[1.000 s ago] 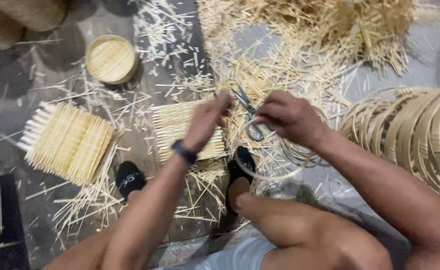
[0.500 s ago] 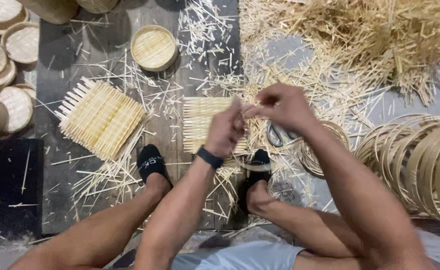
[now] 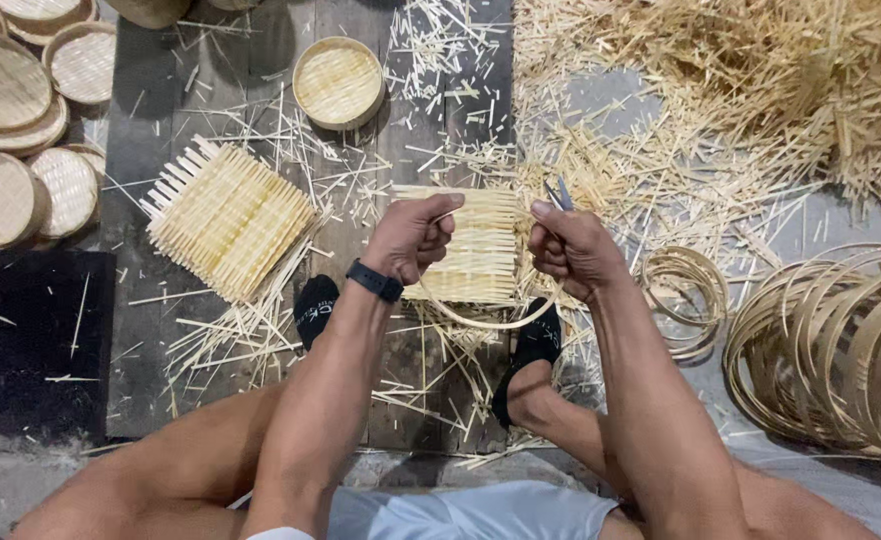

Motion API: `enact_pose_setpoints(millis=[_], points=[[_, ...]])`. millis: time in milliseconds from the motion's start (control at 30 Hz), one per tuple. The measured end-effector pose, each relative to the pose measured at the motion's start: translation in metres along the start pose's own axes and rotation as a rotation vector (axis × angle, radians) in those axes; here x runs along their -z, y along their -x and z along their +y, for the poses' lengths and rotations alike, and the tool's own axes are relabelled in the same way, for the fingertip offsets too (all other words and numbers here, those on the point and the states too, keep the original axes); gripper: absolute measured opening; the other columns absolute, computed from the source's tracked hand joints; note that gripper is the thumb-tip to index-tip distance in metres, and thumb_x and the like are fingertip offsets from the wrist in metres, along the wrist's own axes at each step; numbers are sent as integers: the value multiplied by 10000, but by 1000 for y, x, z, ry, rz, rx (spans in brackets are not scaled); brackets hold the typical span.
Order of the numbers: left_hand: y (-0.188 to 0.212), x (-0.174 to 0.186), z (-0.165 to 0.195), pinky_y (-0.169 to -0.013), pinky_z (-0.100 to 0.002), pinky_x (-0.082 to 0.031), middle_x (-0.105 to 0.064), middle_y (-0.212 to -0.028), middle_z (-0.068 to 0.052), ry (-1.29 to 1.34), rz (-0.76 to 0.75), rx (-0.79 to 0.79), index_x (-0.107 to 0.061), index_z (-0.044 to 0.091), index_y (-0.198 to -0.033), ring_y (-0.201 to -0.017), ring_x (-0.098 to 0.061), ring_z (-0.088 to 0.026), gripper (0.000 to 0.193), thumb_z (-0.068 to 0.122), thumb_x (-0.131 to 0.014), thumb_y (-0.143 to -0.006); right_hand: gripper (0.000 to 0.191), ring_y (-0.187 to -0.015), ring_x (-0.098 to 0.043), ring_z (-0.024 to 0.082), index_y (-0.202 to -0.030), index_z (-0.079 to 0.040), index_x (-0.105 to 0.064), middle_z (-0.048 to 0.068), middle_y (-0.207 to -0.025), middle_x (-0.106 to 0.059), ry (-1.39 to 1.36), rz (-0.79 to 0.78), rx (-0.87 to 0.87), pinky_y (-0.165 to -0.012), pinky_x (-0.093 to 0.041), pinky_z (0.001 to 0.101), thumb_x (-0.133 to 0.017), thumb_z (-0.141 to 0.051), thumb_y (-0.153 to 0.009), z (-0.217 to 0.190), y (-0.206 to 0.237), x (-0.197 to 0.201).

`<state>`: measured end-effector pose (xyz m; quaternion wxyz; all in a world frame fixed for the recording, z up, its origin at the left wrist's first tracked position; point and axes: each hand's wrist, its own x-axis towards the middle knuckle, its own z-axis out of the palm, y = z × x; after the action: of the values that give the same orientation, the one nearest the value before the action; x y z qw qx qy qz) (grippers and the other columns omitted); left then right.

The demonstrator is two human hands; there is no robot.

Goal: The person sits on the floor assembling round bamboo steamer baskets. They weave and fold a square bamboo mat around a wooden mold, trim excess strips with scissors, press a bamboo ring rim into place, and set finished basket bases aside with completed baskets.

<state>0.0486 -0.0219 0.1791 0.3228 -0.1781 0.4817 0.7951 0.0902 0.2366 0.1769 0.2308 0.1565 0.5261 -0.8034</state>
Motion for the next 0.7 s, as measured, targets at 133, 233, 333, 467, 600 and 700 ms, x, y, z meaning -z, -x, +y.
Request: enact_pose_setpoints(millis=[133,233,333,467,600,700], points=[[-8,18,-12,-342,-225,-232,-430,-478,63,222,26,-51,-604,92,-659,-376,-331,-57,343,270,-725,-925,408,-470,-371,86,-737,-49,-667,-37,-556,-421,-245,56,19,-423,-299,240,-686,-395,-953,17,-2,-9],[-16,29,-28,-357,-228,-250,-431,-491,57,335,3,-32,-611,80,-678,-391,-352,-63,348,270,-720,-947,423,-468,-358,96,-666,-103,-563,-31,-536,-396,-369,124,74,-403,-283,253,-731,-372,-946,28,-8,-10],[-21,35,-42,-349,-231,-245,-425,-489,59,388,-46,34,-607,71,-689,-385,-347,-64,357,271,-727,-958,421,-428,-307,67,-650,-169,-505,-53,-534,-395,-345,209,71,-369,-255,249,-768,-354,-922,30,-13,-8],[-22,38,-49,-388,-231,-278,-461,-530,47,428,-8,2,-634,39,-781,-430,-374,-67,325,295,-709,-968,412,-444,-350,47,-794,-49,-649,-78,-547,-401,-295,80,65,-388,-296,214,-726,-427,-940,21,-9,-3],[-27,48,-51,-373,-207,-282,-460,-528,63,476,77,-178,-675,77,-852,-425,-383,-42,242,296,-722,-941,334,-615,-625,68,-1070,-20,-721,-24,-705,-657,148,219,117,-530,-535,227,-712,-310,-905,26,-11,1],[-40,64,-63,-398,-225,-339,-502,-566,59,294,313,-271,-694,112,-898,-459,-439,-51,138,245,-728,-885,313,-644,-659,111,-1053,30,-722,30,-781,-721,365,359,150,-534,-571,289,-787,-199,-850,48,-33,2]])
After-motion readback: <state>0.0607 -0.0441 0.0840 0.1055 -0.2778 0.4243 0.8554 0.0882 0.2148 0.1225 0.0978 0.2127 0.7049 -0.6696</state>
